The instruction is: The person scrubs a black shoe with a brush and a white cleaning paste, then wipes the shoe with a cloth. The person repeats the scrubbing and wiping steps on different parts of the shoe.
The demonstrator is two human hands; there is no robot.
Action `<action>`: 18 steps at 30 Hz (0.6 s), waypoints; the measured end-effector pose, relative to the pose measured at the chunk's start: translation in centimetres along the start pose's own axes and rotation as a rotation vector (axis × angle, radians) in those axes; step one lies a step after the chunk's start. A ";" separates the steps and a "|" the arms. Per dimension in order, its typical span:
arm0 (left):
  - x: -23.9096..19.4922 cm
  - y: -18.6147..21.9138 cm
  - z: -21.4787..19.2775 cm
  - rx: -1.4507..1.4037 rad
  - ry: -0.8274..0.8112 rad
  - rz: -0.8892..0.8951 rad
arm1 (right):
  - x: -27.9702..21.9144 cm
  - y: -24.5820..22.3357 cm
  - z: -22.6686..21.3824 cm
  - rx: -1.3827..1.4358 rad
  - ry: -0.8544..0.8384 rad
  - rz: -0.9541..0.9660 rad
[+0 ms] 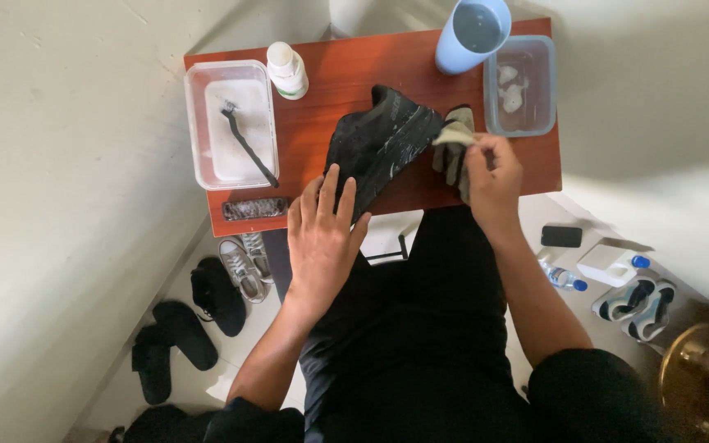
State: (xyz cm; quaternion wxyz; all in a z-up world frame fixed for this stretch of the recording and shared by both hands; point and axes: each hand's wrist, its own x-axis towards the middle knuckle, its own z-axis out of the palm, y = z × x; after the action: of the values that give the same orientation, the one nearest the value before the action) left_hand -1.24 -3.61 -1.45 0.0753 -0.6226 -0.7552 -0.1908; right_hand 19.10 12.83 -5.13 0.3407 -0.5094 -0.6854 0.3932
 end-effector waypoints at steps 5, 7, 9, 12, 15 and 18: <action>-0.1 0.0 0.3 0.003 0.004 0.012 | 1.9 -1.5 2.5 -0.073 0.053 -0.232; -0.1 0.0 0.4 0.004 0.007 0.017 | 2.2 -1.8 4.1 -0.165 -0.011 -0.388; -0.2 -0.3 0.8 0.008 0.020 0.040 | 2.1 -1.6 5.8 -0.245 -0.090 -0.679; -0.2 -0.6 0.7 0.001 0.024 0.047 | 0.5 -2.7 6.5 -0.272 -0.157 -0.782; -0.1 -0.6 0.8 -0.011 0.035 0.050 | 0.3 -2.6 6.2 -0.114 -0.240 -0.741; -0.1 -0.5 0.6 -0.010 0.035 0.051 | 0.0 -1.9 4.3 0.220 -0.276 -0.573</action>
State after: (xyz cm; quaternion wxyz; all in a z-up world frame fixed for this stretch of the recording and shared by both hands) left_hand -1.65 -3.53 -2.18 0.0901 -0.6386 -0.7367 -0.2034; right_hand 14.51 11.65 -5.43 0.3942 -0.1979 -0.7940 0.4182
